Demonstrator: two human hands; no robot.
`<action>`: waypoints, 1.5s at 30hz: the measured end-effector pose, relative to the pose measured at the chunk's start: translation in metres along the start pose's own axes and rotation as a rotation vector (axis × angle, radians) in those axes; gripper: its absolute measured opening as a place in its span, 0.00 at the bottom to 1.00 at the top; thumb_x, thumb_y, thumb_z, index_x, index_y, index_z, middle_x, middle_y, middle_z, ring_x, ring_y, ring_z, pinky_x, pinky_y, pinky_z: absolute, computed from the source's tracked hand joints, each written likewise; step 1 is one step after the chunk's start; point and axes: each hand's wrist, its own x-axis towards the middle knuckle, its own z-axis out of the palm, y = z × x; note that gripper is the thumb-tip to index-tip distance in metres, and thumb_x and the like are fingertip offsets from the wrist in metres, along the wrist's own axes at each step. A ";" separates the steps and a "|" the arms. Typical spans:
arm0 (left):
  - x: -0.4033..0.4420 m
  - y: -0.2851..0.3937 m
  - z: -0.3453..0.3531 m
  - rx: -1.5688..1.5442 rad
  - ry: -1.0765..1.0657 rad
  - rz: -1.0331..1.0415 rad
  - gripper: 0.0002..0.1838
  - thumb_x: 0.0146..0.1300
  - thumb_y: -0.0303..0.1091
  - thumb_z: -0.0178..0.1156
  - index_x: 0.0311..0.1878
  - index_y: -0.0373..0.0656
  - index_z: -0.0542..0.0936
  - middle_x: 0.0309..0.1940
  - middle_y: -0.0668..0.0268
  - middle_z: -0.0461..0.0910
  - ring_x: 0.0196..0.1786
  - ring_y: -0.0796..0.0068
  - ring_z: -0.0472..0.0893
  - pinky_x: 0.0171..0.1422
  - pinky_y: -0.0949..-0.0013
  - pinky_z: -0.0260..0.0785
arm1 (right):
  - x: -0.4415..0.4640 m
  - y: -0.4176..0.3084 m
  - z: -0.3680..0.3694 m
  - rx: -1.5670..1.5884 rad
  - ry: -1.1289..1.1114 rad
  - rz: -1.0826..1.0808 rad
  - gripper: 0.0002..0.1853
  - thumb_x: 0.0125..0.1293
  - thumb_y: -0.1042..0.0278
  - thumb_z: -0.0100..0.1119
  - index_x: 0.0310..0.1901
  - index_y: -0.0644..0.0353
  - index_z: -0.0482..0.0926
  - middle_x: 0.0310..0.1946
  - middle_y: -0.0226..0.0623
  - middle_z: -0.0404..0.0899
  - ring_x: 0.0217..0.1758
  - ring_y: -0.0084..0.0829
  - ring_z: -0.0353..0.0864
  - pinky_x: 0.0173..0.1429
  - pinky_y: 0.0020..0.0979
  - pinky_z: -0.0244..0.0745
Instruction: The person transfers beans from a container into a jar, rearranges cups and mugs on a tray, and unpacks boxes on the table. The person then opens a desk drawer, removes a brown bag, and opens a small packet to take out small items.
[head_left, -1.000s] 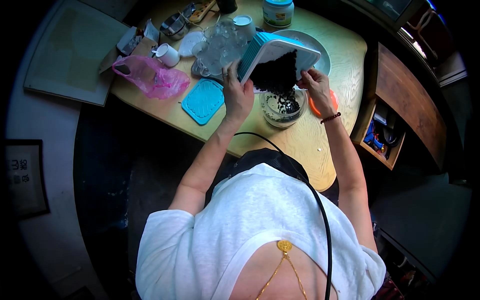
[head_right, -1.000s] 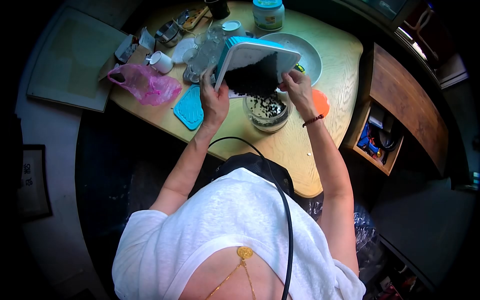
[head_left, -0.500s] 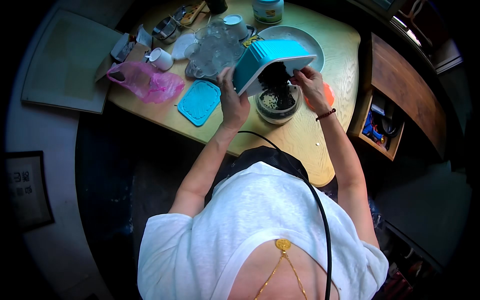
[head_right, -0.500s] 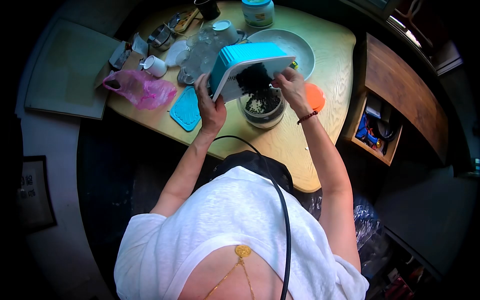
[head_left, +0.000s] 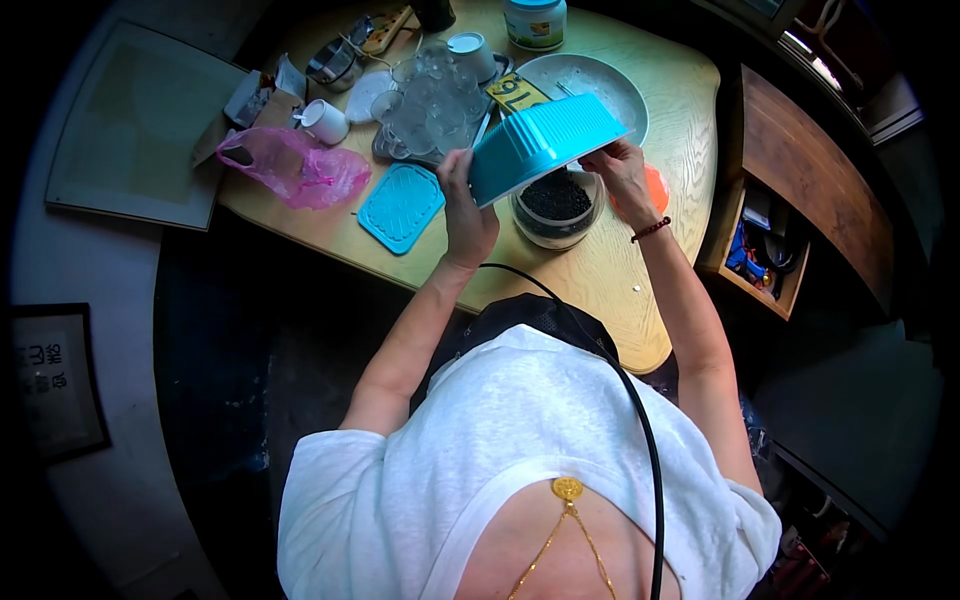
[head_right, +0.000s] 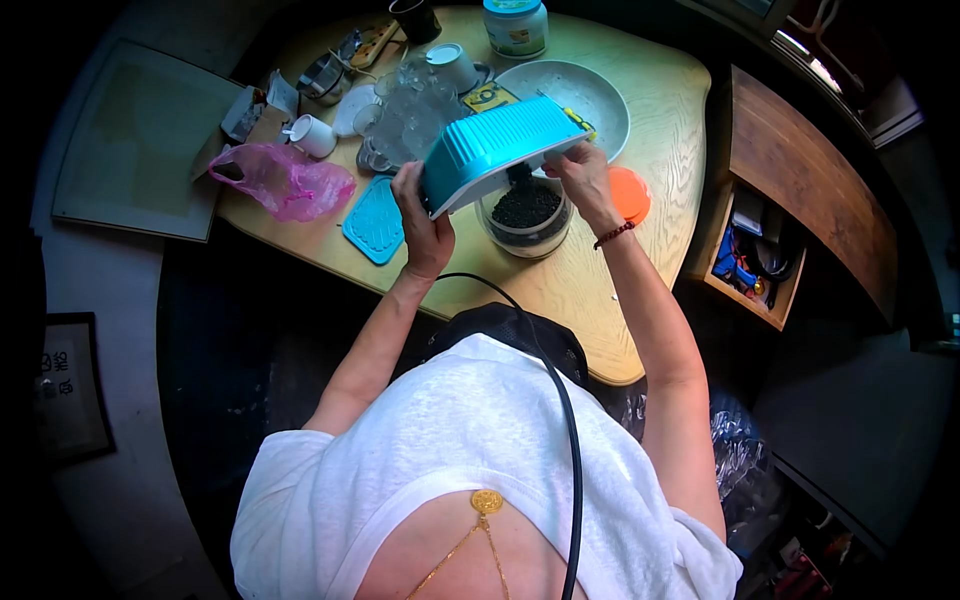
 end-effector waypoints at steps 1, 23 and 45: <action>-0.001 -0.001 0.000 0.000 0.000 0.002 0.26 0.60 0.27 0.49 0.62 0.33 0.58 0.56 0.46 0.60 0.58 0.47 0.62 0.63 0.55 0.54 | 0.000 0.000 0.000 0.001 0.001 -0.001 0.09 0.59 0.71 0.57 0.38 0.68 0.78 0.31 0.37 0.81 0.32 0.24 0.79 0.38 0.24 0.75; -0.010 -0.010 -0.010 -0.577 0.295 -0.816 0.24 0.57 0.21 0.46 0.59 0.31 0.59 0.48 0.54 0.69 0.48 0.60 0.73 0.46 0.63 0.71 | -0.032 -0.028 -0.028 0.115 0.196 -0.044 0.14 0.60 0.76 0.52 0.48 0.70 0.75 0.41 0.41 0.80 0.40 0.26 0.80 0.40 0.22 0.74; -0.164 -0.061 -0.133 -0.656 0.598 -1.529 0.20 0.51 0.19 0.46 0.50 0.30 0.63 0.44 0.48 0.72 0.38 0.56 0.77 0.29 0.61 0.74 | -0.008 0.068 -0.104 -1.071 0.312 0.172 0.45 0.34 0.40 0.71 0.51 0.64 0.71 0.43 0.52 0.76 0.49 0.46 0.76 0.56 0.39 0.68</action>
